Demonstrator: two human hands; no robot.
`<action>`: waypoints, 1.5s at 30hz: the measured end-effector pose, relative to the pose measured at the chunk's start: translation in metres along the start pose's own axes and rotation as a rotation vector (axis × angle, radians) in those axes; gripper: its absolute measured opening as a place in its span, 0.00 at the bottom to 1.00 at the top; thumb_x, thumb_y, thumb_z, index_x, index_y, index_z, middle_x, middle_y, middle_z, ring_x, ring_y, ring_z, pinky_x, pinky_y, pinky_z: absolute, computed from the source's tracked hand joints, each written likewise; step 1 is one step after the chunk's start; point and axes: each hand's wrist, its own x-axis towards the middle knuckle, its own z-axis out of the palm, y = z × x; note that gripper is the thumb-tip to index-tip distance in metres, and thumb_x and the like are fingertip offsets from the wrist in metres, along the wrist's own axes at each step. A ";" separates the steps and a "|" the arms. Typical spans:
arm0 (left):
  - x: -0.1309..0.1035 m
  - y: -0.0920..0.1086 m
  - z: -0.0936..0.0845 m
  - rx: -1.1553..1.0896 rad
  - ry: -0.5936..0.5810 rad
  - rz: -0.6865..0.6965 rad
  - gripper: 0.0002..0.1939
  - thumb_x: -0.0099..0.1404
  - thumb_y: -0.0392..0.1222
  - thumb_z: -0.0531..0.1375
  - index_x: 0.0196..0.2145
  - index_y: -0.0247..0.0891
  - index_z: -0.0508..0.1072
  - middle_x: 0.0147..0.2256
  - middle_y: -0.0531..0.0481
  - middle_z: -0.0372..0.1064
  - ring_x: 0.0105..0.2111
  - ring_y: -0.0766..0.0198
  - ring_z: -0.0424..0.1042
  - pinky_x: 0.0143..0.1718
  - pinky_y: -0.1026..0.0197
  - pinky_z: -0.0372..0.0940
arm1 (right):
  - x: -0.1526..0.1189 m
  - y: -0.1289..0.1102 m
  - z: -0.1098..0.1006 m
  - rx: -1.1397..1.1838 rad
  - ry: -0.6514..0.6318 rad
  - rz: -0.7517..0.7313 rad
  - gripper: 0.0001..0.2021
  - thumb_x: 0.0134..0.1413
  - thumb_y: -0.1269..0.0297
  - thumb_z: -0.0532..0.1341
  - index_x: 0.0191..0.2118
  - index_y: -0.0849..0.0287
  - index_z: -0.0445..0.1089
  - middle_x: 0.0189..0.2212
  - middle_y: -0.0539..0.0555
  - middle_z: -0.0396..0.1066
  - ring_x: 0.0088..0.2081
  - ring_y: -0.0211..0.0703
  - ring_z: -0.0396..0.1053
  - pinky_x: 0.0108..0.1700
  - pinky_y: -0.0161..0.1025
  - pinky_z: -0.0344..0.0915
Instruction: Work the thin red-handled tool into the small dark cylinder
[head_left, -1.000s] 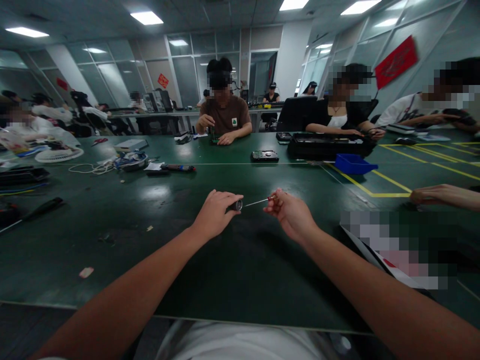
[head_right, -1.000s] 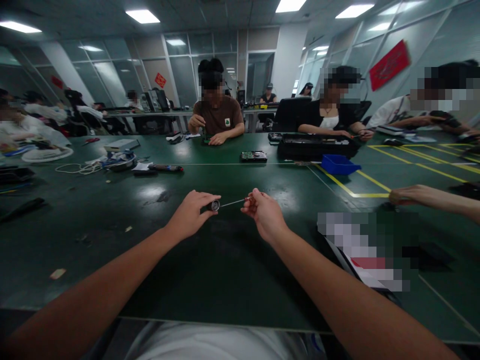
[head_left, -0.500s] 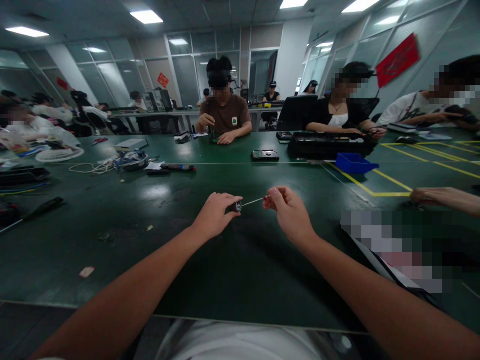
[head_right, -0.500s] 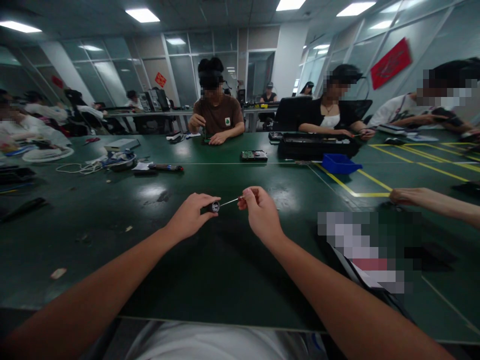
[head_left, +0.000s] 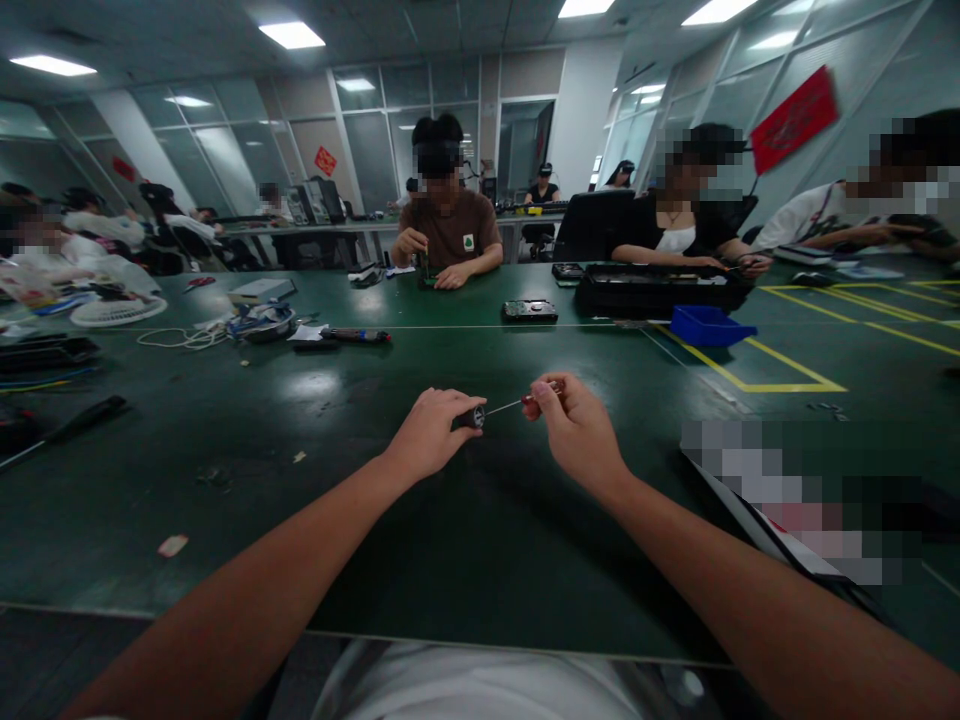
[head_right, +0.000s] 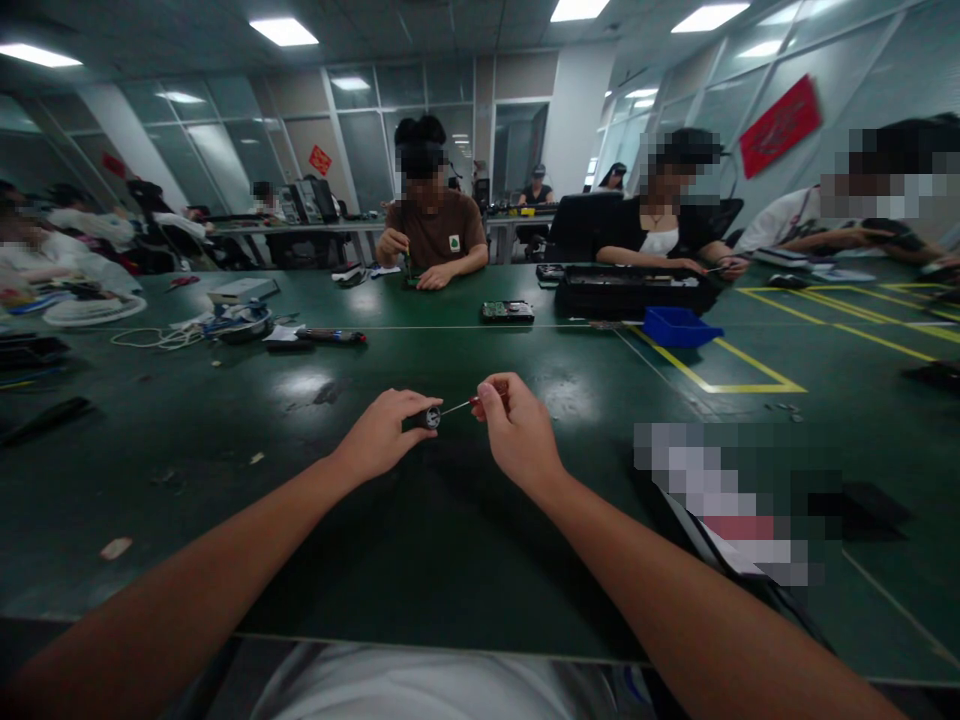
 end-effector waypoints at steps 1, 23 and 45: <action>0.000 -0.001 0.001 0.000 -0.002 0.000 0.21 0.65 0.39 0.66 0.56 0.42 0.73 0.52 0.47 0.74 0.53 0.53 0.70 0.59 0.44 0.58 | 0.000 0.000 0.000 -0.033 -0.002 -0.011 0.11 0.65 0.54 0.55 0.37 0.55 0.67 0.28 0.53 0.75 0.31 0.45 0.73 0.35 0.42 0.66; 0.001 0.003 -0.006 -0.508 0.067 -0.299 0.19 0.72 0.49 0.52 0.57 0.42 0.66 0.47 0.45 0.72 0.45 0.58 0.72 0.47 0.54 0.66 | 0.002 0.006 -0.007 -0.161 0.072 -0.047 0.12 0.67 0.54 0.53 0.40 0.55 0.67 0.32 0.55 0.76 0.35 0.48 0.75 0.37 0.45 0.67; 0.028 0.023 0.017 0.275 -0.383 -0.004 0.19 0.71 0.45 0.52 0.54 0.41 0.75 0.47 0.41 0.73 0.45 0.50 0.74 0.43 0.52 0.68 | 0.002 0.001 -0.013 -0.165 0.058 -0.074 0.11 0.67 0.55 0.53 0.40 0.56 0.66 0.32 0.55 0.76 0.34 0.48 0.76 0.37 0.44 0.67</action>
